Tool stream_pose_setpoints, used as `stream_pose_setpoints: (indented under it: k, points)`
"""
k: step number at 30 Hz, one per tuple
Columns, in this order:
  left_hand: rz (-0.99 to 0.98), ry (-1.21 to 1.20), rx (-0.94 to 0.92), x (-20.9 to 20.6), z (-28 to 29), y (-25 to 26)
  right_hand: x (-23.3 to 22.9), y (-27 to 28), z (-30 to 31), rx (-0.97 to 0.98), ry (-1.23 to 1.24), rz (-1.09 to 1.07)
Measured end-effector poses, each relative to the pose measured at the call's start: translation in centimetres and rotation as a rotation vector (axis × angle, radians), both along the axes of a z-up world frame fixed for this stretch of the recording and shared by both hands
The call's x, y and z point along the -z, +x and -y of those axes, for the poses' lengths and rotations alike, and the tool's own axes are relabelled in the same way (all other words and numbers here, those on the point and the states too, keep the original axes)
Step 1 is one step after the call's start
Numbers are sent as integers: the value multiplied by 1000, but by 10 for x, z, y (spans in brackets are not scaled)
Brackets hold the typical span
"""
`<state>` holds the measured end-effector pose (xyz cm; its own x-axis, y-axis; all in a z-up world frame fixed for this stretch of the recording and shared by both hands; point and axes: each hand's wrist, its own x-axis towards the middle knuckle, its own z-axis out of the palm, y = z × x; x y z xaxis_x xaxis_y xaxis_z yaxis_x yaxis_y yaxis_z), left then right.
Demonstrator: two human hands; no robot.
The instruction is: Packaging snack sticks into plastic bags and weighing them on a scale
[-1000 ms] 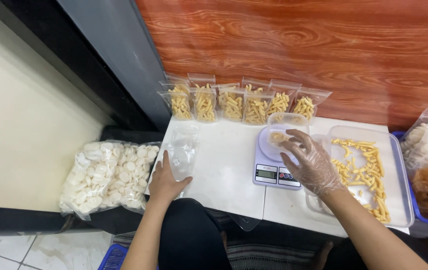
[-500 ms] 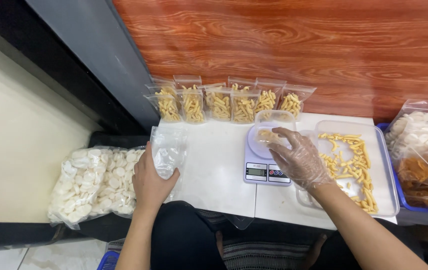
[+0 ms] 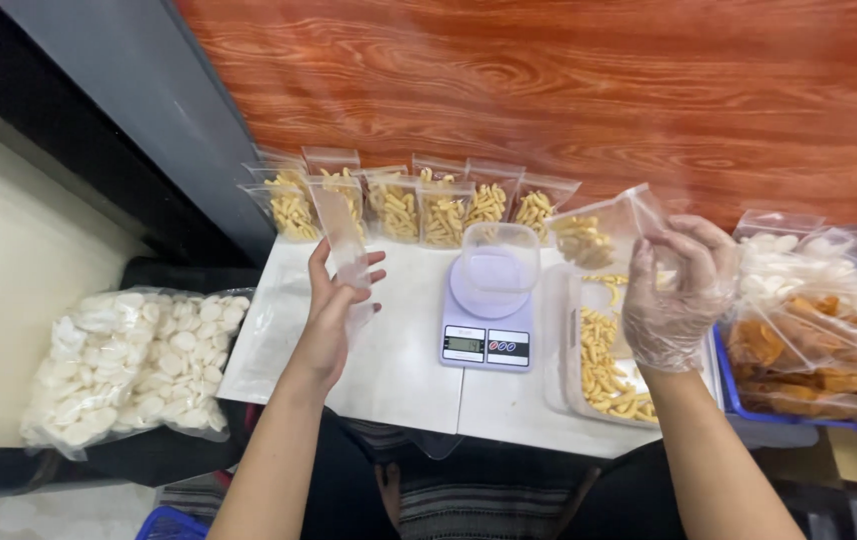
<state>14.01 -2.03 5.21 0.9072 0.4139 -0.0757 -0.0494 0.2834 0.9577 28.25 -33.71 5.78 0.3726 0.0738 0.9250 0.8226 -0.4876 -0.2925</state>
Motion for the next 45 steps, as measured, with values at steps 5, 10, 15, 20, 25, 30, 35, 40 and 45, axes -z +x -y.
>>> stream_pose_setpoints:
  k: [5, 10, 15, 20, 25, 30, 35, 40, 45]
  points:
    - [54, 137, -68, -5, 32, 57, -1, 15, 29, -12, 124, 0]
    - [343, 593, 21, 17, 57, 108, -1, 18, 42, 8, 153, -21]
    - [191, 838, -47, 20, 87, 127, 0, 19, 42, -5, 156, -21]
    - [106, 945, -110, 43, 107, 141, -4, 16, 38, -26, 129, 17]
    - [-77, 1096, -130, 62, 111, 139, -2, 17, 41, -18, 56, 18]
    - [-39, 1036, -135, 58, 107, 120, -1, 18, 43, -54, 88, -41]
    - [303, 964, -266, 74, 94, 93, 0, 20, 47, -69, 86, -50]
    - [207, 620, -392, 77, 92, 45, -4, 19, 50, -97, 83, -52]
    - [135, 759, -413, 95, 82, 9, -1, 19, 53, -101, 95, -93]
